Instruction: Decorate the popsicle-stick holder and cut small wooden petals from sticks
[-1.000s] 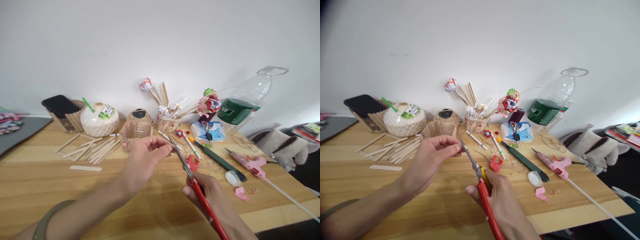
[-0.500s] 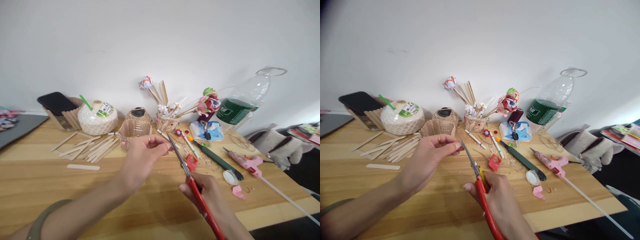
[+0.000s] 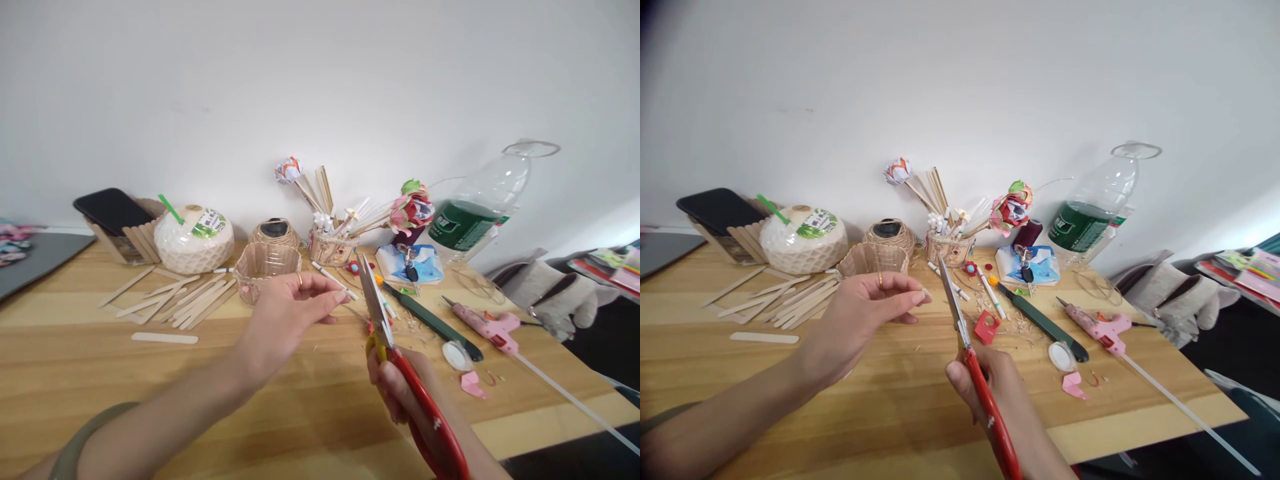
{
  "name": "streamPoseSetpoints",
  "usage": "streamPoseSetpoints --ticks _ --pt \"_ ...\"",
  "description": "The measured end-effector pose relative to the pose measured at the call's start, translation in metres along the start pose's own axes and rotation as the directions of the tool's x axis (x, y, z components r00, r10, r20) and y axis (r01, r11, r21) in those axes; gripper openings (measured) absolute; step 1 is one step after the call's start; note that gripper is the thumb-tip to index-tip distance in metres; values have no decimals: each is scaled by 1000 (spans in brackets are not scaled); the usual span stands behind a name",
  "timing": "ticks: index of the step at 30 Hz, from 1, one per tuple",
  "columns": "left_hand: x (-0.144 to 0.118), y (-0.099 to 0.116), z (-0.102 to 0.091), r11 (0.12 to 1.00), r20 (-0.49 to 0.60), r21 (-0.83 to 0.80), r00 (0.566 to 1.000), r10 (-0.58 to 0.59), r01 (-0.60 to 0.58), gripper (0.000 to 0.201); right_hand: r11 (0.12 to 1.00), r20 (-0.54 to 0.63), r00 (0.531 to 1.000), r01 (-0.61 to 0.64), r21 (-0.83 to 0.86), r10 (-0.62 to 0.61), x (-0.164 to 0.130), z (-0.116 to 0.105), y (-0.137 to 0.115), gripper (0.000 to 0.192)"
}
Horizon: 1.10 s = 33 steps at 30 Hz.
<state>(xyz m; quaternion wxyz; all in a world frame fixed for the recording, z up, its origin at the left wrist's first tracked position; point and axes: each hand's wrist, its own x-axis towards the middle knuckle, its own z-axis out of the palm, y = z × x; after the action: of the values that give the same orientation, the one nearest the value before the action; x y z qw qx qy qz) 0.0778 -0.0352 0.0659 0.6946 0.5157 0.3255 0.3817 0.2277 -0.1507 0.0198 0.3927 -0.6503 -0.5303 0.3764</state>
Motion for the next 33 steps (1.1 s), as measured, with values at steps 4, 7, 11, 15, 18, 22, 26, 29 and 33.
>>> streamPoseSetpoints --ticks 4,7,11,15,18,22,26,29,33 --pt "-1 -1 0 997 3 70 1000 24 -24 3 999 42 999 -21 -47 23 -3 1 -6 60" --pt "-1 -1 -1 993 12 112 1000 21 -22 4 994 75 997 -27 -104 35 -4 0 -9 63" --pt "-1 -1 -1 992 29 127 999 -12 8 7 992 116 993 -23 -125 37 -4 -1 -6 66" --pt "0 0 -1 992 46 121 999 -21 15 6 985 122 992 -17 -169 38 -3 -1 -5 66" --pt "2 1 -1 994 49 111 998 -30 25 6 980 123 992 -8 -201 34 -3 -2 -5 66" --pt "2 0 -2 996 68 88 997 -41 35 7 973 108 994 -7 -231 33 -1 -1 -5 66" --pt "2 -2 -3 997 120 79 993 -20 10 8 975 95 995 -15 -222 37 0 -1 -5 67" --pt "3 -1 -5 992 148 127 989 -21 2 9 986 56 998 -2 -169 12 -2 -3 -4 64" --pt "9 -5 -16 916 210 398 968 -138 44 10 989 -3 1000 26 -146 -27 -5 -8 7 58"
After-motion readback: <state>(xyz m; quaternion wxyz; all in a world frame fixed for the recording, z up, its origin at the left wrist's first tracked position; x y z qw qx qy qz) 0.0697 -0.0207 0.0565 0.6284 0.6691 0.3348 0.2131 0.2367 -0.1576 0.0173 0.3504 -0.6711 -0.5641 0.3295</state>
